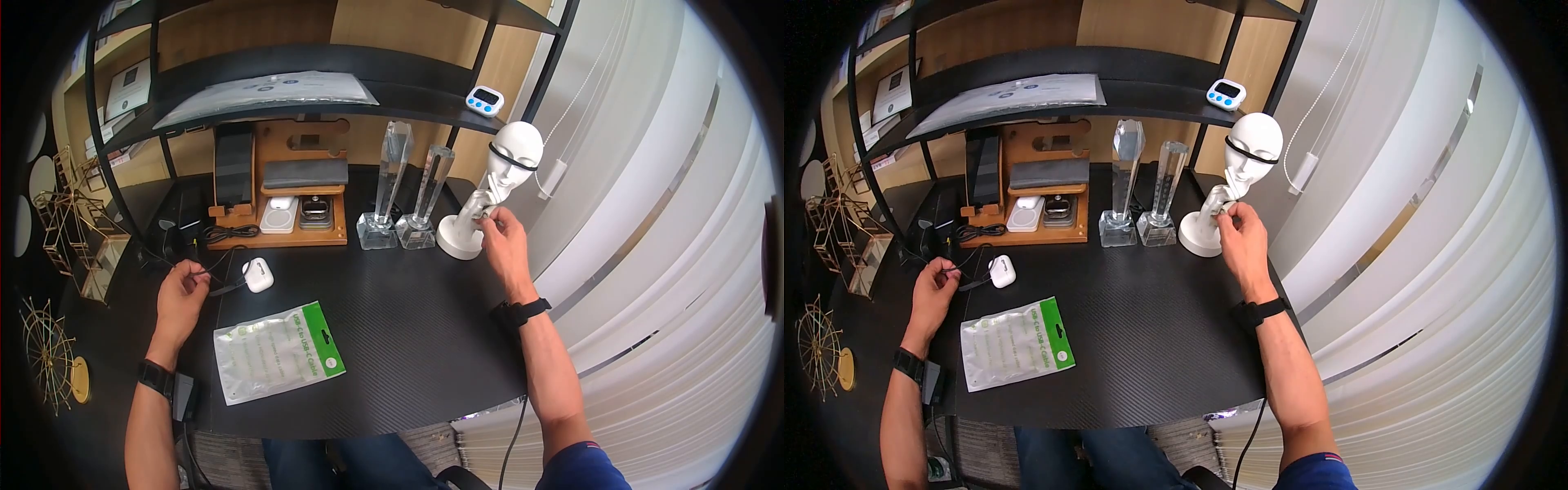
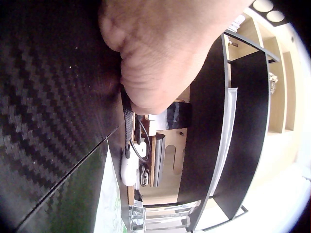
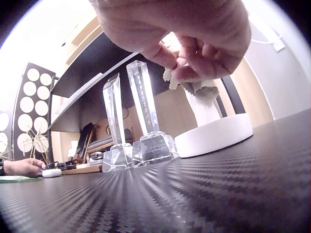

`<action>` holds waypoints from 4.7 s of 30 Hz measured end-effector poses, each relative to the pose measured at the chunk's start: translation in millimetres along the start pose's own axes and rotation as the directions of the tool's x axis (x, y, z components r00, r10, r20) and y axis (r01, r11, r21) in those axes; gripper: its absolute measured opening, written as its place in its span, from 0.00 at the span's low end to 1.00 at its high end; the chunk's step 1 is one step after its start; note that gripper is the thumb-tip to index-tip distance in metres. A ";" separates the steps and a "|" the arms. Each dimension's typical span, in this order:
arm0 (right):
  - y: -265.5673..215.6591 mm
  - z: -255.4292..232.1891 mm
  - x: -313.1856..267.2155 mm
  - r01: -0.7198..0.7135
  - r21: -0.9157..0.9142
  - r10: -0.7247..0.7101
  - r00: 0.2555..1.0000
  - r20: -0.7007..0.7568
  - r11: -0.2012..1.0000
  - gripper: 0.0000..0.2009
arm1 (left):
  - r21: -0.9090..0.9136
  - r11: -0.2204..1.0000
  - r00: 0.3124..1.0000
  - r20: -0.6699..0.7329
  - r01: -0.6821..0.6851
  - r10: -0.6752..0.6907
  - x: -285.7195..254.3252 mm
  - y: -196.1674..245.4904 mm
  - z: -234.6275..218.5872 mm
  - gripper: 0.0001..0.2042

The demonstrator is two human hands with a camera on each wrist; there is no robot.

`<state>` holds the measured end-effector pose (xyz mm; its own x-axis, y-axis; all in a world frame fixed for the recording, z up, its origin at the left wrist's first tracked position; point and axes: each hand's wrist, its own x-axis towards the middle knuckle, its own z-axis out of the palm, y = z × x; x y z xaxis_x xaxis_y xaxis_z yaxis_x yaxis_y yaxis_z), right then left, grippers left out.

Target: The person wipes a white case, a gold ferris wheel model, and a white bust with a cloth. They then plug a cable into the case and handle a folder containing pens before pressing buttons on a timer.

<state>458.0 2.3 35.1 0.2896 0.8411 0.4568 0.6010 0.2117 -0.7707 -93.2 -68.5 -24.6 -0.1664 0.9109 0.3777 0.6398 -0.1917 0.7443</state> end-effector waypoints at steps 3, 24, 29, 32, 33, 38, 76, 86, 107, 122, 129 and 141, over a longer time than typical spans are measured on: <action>-9.7 2.4 -5.8 -0.050 0.015 0.048 0.994 0.099 0.999 0.12 | 0.013 1.000 1.000 -0.002 0.010 -0.010 -0.9 2.9 -0.4 0.04; 0.1 3.6 -3.9 -0.048 -0.110 0.065 0.987 0.149 0.993 0.19 | 0.017 1.000 1.000 -0.002 0.000 0.000 0.2 0.9 -0.2 0.04; 13.8 6.3 -0.1 0.011 -0.131 -0.001 0.997 0.078 0.991 0.18 | 0.021 1.000 1.000 0.002 -0.005 0.005 0.1 -0.1 -0.2 0.04; 12.3 6.5 -0.6 0.039 -0.148 -0.032 0.998 0.048 0.988 0.18 | 0.016 1.000 1.000 -0.007 -0.013 0.013 -0.9 3.0 -0.5 0.04; 11.2 6.7 -1.0 0.059 -0.162 -0.054 0.998 0.034 0.985 0.18 | -0.003 1.000 1.000 -0.003 0.018 -0.018 -1.1 5.9 -1.3 0.04; 1.9 4.7 -2.8 0.041 -0.149 -0.033 0.998 0.057 0.988 0.18 | 0.012 1.000 1.000 0.001 0.011 -0.011 -1.5 5.1 -0.2 0.04; -14.8 -0.8 -10.1 -0.033 -0.146 0.048 0.994 0.102 0.989 0.08 | -0.015 1.000 1.000 0.007 0.021 -0.021 1.7 -4.7 -0.8 0.05; -19.4 0.2 -11.9 -0.020 -0.116 0.030 0.996 0.085 0.993 0.08 | -0.034 0.999 1.000 -0.004 0.024 -0.025 1.1 -4.0 0.0 0.05; -16.6 -3.1 -13.4 -0.009 -0.236 0.073 0.962 0.263 0.972 0.10 | -0.026 1.000 1.000 0.008 0.011 -0.011 2.1 -2.7 -1.1 0.05; -13.8 -1.0 -10.8 0.030 -0.213 -0.024 0.999 0.033 0.977 0.12 | -0.079 0.997 1.000 0.012 0.000 0.001 3.1 -11.4 2.3 0.06; -7.4 -1.3 -8.6 0.031 -0.359 0.014 0.992 0.123 0.933 0.13 | 0.008 0.999 0.999 -0.006 0.036 -0.036 0.9 -1.9 -1.0 0.06; -37.9 8.4 -29.5 0.173 -0.237 -0.122 0.970 0.212 0.956 0.10 | 0.009 0.999 0.999 0.004 -0.053 0.053 2.1 -20.3 2.7 0.11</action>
<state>420.4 -26.3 47.1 0.0494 0.8951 0.4432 0.8012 0.2294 -0.5526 -104.6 -61.7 -40.4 -0.1298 0.9008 0.4143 0.6543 -0.2362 0.7184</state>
